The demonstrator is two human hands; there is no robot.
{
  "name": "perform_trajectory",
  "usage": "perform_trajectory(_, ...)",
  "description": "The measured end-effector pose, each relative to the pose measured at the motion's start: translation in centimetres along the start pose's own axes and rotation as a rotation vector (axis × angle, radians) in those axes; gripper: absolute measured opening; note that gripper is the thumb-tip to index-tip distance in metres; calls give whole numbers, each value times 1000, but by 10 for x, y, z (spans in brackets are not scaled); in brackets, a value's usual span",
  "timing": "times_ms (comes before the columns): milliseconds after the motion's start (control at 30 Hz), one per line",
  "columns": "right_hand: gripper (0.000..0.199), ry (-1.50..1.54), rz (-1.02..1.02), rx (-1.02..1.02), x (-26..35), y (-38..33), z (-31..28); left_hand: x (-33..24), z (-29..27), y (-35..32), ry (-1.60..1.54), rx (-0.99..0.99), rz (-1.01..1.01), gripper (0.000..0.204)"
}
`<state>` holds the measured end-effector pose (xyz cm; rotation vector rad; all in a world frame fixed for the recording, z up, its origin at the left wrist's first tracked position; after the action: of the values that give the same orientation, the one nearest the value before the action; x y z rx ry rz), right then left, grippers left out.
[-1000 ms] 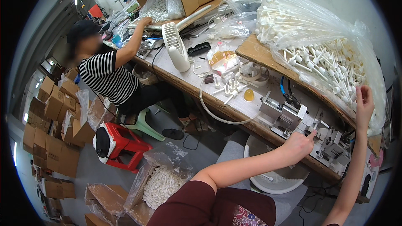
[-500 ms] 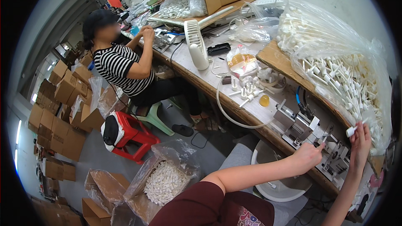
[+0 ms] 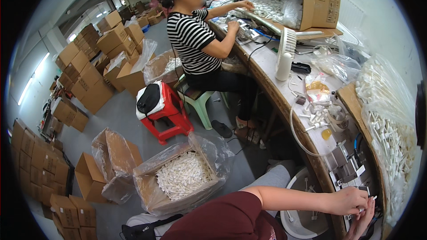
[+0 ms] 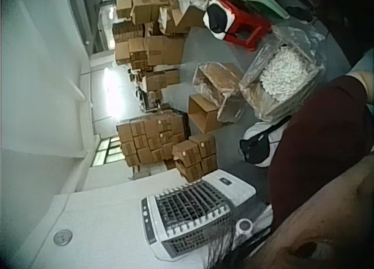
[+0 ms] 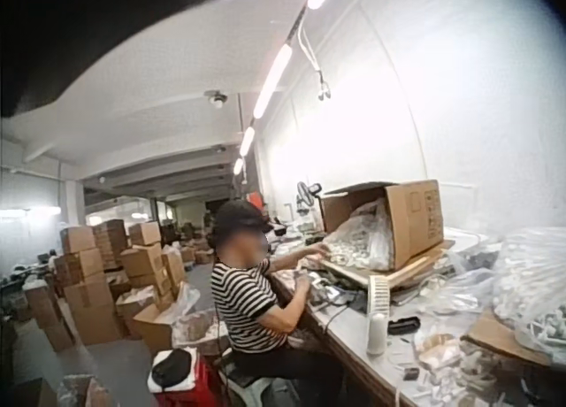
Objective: The recorder is using a specialized machine to assemble small white plastic components.
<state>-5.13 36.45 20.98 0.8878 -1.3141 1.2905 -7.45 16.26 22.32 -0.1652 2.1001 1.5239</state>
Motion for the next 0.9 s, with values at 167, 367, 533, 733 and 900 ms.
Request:
perform_trajectory(167,19,-119,-185,-100,9,18,22,-14,-25,-2,104,-45,-70,23)
perform_trajectory(367,14,-543,-580,-270,61,55,21,-12,-54,-15,261,58,-186,28)
perform_trajectory(533,45,-862,-780,-527,104,71,11,4,-31,-7,400,209,-113,28)
perform_trajectory(733,40,-1146,-670,-440,109,103,-13,16,-13,-6,458,370,-98,30)
perform_trajectory(900,25,-1279,-571,-391,97,108,2,29,1,-18,531,466,-93,27)
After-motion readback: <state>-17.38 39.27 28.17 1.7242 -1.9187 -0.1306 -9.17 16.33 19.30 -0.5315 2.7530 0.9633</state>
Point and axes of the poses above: each hand's wrist, its own y-axis towards the middle knuckle, its own z-axis out of the palm, x = y × z, the point moved 3 cm from there along y, towards the middle knuckle, and after that the axes turned 7 degrees about z, right-handed, at the moved point
